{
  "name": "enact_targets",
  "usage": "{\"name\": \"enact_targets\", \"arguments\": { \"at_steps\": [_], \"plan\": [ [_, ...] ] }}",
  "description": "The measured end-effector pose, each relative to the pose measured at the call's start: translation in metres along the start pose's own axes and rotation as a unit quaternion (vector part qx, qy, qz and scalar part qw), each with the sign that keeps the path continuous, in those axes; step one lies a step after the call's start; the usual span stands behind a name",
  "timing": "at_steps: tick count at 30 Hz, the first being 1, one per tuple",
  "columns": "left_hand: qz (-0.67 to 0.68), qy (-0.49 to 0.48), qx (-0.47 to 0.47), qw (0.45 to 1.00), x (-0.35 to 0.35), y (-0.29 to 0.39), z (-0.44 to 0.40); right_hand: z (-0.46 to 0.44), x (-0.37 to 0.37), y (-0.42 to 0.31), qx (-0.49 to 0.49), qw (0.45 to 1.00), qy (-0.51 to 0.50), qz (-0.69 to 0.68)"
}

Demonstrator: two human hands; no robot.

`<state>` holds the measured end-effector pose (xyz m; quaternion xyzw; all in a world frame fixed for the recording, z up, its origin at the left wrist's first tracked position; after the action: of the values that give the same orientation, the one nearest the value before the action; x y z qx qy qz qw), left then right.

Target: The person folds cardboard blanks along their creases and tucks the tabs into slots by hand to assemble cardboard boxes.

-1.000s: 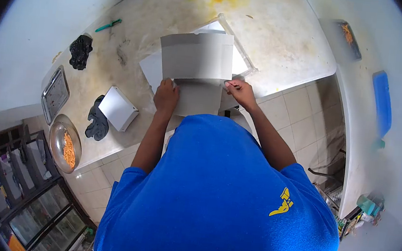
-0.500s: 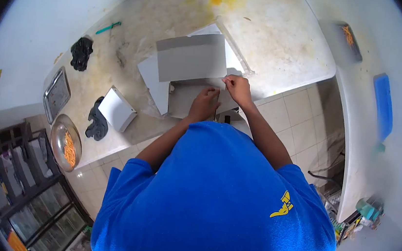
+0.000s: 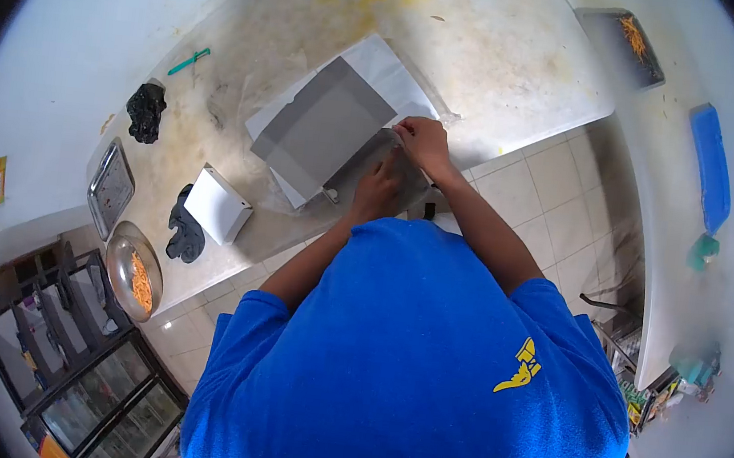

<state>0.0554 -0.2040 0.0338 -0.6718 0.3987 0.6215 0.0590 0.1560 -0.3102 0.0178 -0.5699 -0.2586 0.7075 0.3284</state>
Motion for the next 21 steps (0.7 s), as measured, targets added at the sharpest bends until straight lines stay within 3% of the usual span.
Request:
{"name": "enact_targets", "arguments": {
  "at_steps": [5,11,14,17,21],
  "plan": [
    [-0.085,-0.046,0.003,0.995,0.022,-0.007,0.010,-0.019,0.006,-0.003,-0.055,0.998,-0.003,0.036],
    [-0.111,-0.006,0.027,0.993,0.033,-0.011,0.018,-0.041,0.013,-0.006,-0.029,0.995,-0.047,0.086],
    [-0.033,-0.001,-0.013,0.999,0.025,-0.012,0.010,-0.046,0.016,-0.006,-0.057,0.991,-0.035,0.118],
    [-0.073,-0.016,0.008,0.997,0.014,-0.006,0.006,-0.048,0.009,-0.012,-0.046,0.987,-0.084,0.128],
    [0.011,0.045,-0.051,0.998,0.005,-0.012,-0.009,-0.053,0.014,-0.004,-0.052,0.989,-0.090,0.104]
  ]
}}
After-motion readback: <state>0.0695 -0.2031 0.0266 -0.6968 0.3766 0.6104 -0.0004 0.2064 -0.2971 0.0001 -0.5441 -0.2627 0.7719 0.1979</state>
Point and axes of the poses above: each hand's wrist, its own z-axis away from the middle knuckle, its own x-axis out of the palm, y = z × x, the point moved 5 cm from there along -z, towards the middle knuckle, and after that the axes turned 14 degrees about x, right-handed, at the moved point
